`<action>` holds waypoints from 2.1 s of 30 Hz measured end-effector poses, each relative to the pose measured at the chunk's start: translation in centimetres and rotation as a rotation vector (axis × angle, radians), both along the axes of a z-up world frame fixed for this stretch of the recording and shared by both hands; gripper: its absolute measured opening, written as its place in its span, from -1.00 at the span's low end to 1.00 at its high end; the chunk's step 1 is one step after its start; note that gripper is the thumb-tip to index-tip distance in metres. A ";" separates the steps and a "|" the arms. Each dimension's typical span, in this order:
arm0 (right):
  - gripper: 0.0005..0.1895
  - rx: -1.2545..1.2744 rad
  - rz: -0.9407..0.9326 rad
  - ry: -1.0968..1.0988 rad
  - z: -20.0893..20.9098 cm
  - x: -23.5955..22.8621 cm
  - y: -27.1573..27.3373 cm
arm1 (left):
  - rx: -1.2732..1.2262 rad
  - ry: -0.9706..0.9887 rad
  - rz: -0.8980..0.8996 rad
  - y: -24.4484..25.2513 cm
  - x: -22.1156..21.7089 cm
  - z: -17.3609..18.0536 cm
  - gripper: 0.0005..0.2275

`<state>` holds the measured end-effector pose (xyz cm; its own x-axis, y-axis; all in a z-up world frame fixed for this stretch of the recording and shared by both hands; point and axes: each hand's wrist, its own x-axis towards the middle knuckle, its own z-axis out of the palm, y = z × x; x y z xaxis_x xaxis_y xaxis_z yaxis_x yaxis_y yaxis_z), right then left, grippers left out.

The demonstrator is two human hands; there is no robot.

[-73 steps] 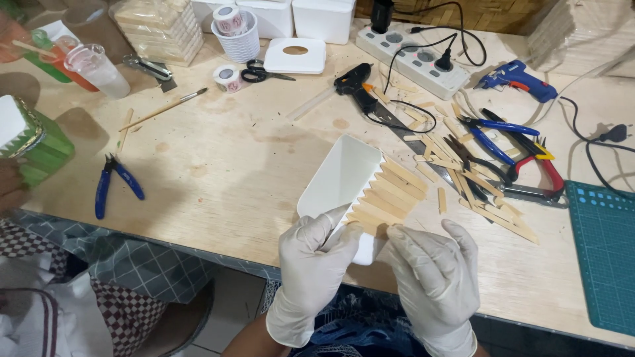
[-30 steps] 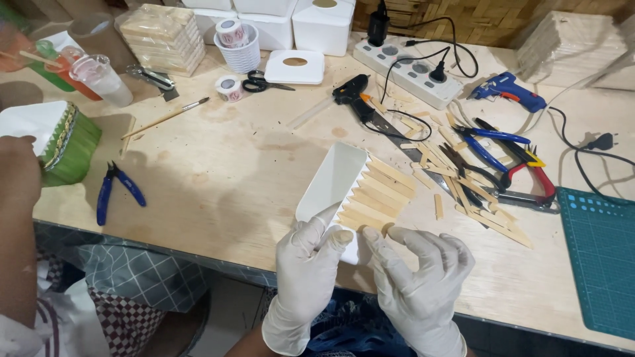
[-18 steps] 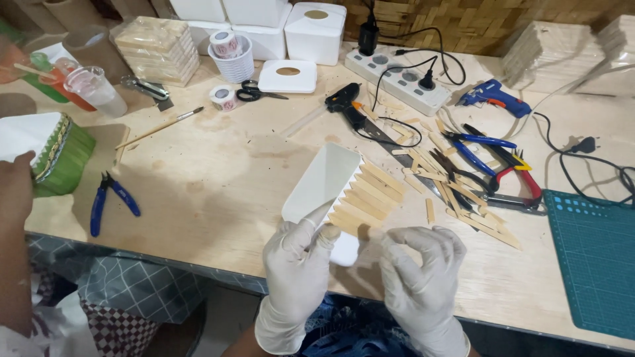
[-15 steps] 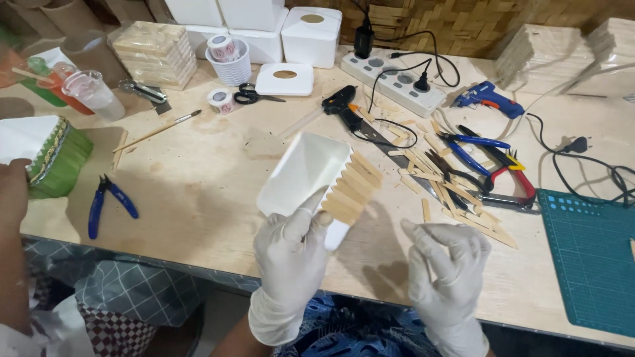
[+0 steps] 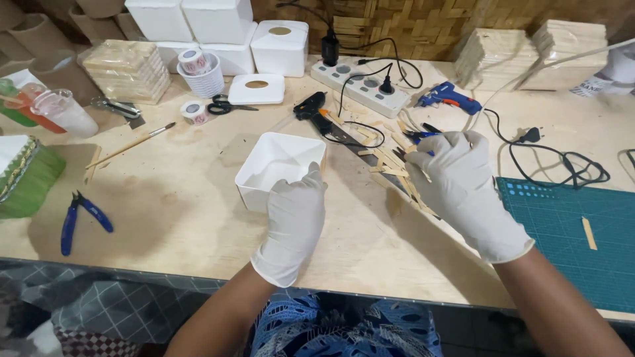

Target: Applying hot glue to wooden sticks and attaching them to the exterior of a white plastic container.

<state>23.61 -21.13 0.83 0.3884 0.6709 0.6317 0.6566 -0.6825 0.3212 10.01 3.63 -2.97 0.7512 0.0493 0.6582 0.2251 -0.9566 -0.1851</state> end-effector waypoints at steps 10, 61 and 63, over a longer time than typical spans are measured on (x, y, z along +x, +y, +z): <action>-0.93 0.195 -0.087 0.249 -4.9 4.7 -0.4 | -0.483 -0.202 -0.209 3.9 -5.7 4.1 -0.55; -0.66 0.101 -0.482 1.203 3.0 1.6 -0.1 | -1.591 0.110 -0.177 9.0 2.8 6.3 -0.59; -0.80 0.194 -0.524 1.305 4.0 1.1 0.6 | -1.557 0.261 -0.163 9.1 2.6 6.9 -0.58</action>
